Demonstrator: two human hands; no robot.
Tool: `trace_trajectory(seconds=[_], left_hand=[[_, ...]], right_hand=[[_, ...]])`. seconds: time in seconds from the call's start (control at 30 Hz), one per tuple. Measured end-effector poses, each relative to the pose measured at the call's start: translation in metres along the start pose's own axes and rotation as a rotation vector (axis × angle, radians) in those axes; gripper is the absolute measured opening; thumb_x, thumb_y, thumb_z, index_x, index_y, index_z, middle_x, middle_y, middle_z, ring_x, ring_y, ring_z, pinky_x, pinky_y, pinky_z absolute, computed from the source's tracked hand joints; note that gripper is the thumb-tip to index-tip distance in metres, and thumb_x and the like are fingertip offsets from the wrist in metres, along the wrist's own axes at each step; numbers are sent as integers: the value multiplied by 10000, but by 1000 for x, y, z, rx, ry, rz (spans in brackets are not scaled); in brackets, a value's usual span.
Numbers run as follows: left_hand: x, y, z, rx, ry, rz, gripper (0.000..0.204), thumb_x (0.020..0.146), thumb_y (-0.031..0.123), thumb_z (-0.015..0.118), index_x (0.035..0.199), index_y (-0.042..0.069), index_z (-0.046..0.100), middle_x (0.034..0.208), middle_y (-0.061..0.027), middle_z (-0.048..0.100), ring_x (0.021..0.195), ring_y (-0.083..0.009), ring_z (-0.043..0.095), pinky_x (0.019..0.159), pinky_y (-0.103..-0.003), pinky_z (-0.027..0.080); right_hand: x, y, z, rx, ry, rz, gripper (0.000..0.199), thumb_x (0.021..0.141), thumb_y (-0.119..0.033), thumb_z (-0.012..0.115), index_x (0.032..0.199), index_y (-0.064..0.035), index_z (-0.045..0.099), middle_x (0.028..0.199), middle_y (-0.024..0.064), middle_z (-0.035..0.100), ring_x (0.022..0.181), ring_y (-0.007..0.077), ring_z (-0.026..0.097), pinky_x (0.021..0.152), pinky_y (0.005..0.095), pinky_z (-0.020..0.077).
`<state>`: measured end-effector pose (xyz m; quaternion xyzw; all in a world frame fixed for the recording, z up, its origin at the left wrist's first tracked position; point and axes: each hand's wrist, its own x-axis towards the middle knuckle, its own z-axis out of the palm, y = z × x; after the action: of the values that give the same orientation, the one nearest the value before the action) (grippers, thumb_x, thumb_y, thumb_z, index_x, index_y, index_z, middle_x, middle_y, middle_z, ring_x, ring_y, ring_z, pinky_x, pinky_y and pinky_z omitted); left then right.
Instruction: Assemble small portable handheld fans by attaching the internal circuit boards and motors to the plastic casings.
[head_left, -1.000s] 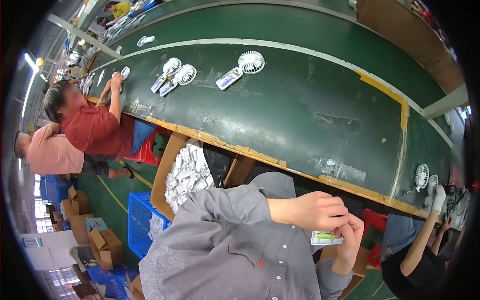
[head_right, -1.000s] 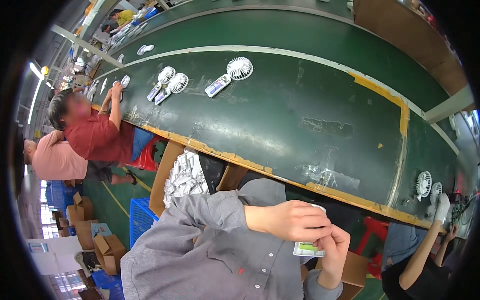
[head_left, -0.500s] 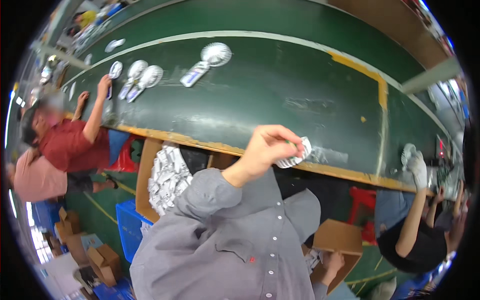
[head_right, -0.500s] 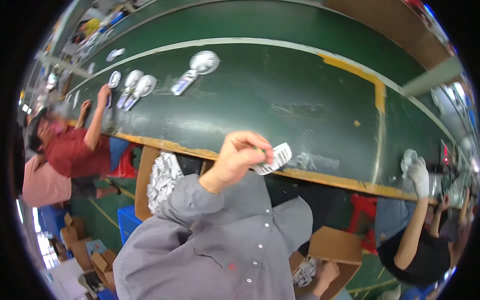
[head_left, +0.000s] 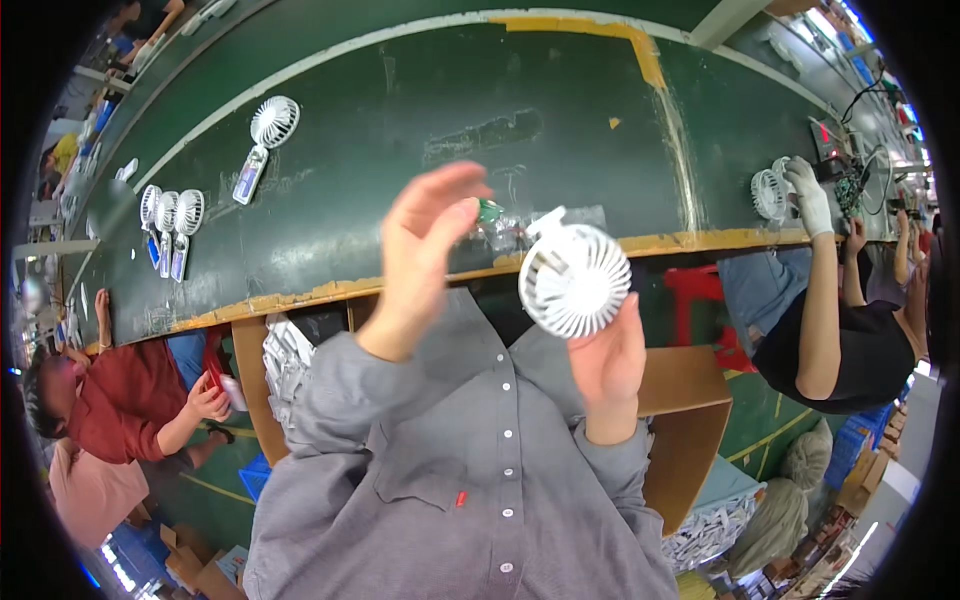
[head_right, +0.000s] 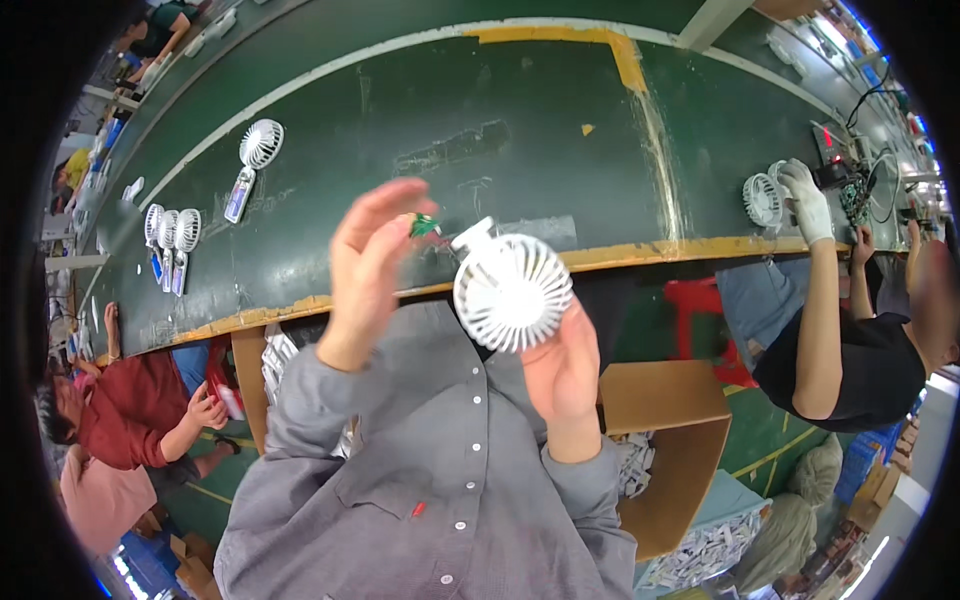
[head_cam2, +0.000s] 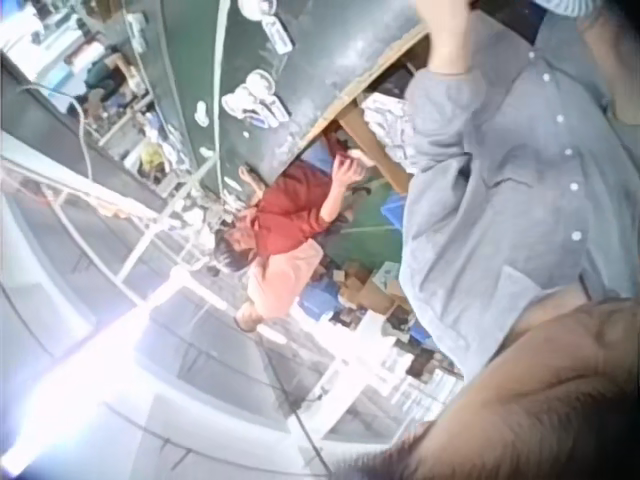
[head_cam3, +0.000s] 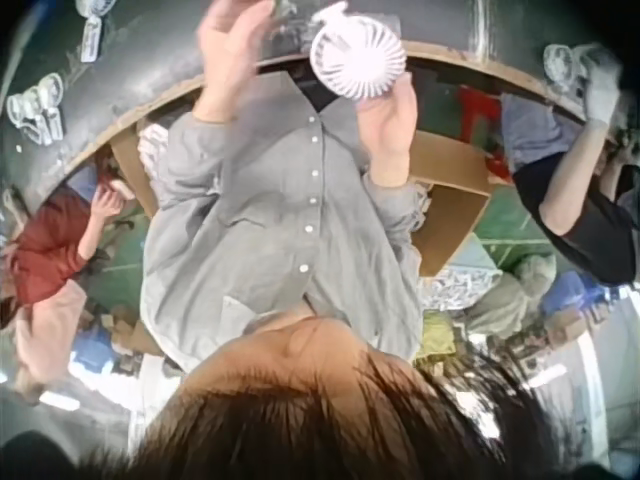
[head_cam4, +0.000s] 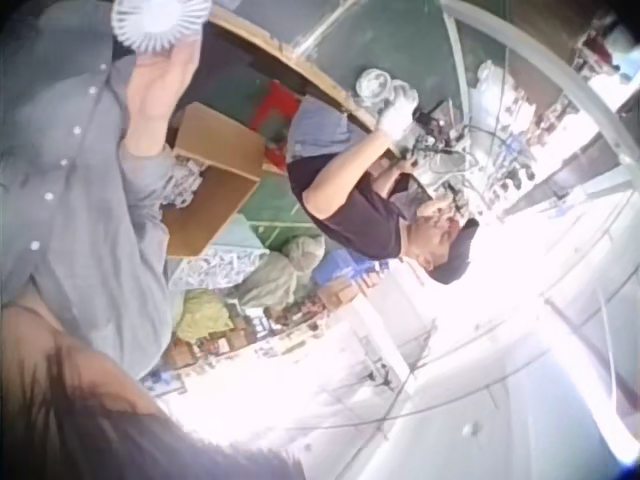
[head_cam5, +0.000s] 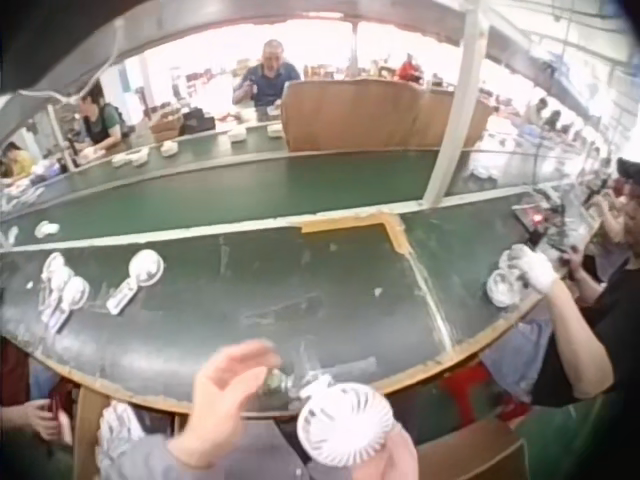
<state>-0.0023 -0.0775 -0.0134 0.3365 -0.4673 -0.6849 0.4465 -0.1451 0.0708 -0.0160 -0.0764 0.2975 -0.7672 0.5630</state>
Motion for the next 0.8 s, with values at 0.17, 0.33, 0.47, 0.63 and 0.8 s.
trace_trajectory(seconds=[0.17,0.33,0.47,0.63,0.8], left_hand=[[19,-2,-184,1613,284,406,716,814,259,706,1377,-52,392,1426,-271,388,1331,-406,367,1122,-457,291],[19,-21,-265,1848,508,-123,940,911,625,468,1473,-83,209,1535,-303,195,1450,-408,153,1175,-489,114],[34,-40,-221,1876,393,-17,932,926,606,453,1467,-106,194,1550,-288,173,1463,-397,123,1183,-478,101],[54,-59,-135,1794,153,215,901,893,515,568,1422,-141,249,1500,-349,224,1416,-465,200,1161,-512,160],[96,-76,-31,1435,-180,430,889,884,482,594,1434,-118,236,1499,-315,252,1428,-433,204,1165,-509,177]], right_hand=[[21,-24,-47,77,56,18,494,1036,-376,361,1392,-36,393,1341,157,538,1153,298,592,887,451,545],[49,-51,-89,-138,153,-135,458,1041,-342,367,1364,-21,419,1320,145,544,1159,291,581,962,434,502],[63,-78,-108,-286,224,-202,422,1042,-308,368,1356,-35,434,1330,133,539,1182,283,566,997,416,475],[66,-94,-104,53,22,-120,393,1040,-257,340,1354,-44,439,1342,137,536,1155,267,586,897,412,536],[69,-82,-85,-189,89,-195,431,1040,-269,342,1389,-23,400,1361,151,515,1163,289,579,937,421,514]])
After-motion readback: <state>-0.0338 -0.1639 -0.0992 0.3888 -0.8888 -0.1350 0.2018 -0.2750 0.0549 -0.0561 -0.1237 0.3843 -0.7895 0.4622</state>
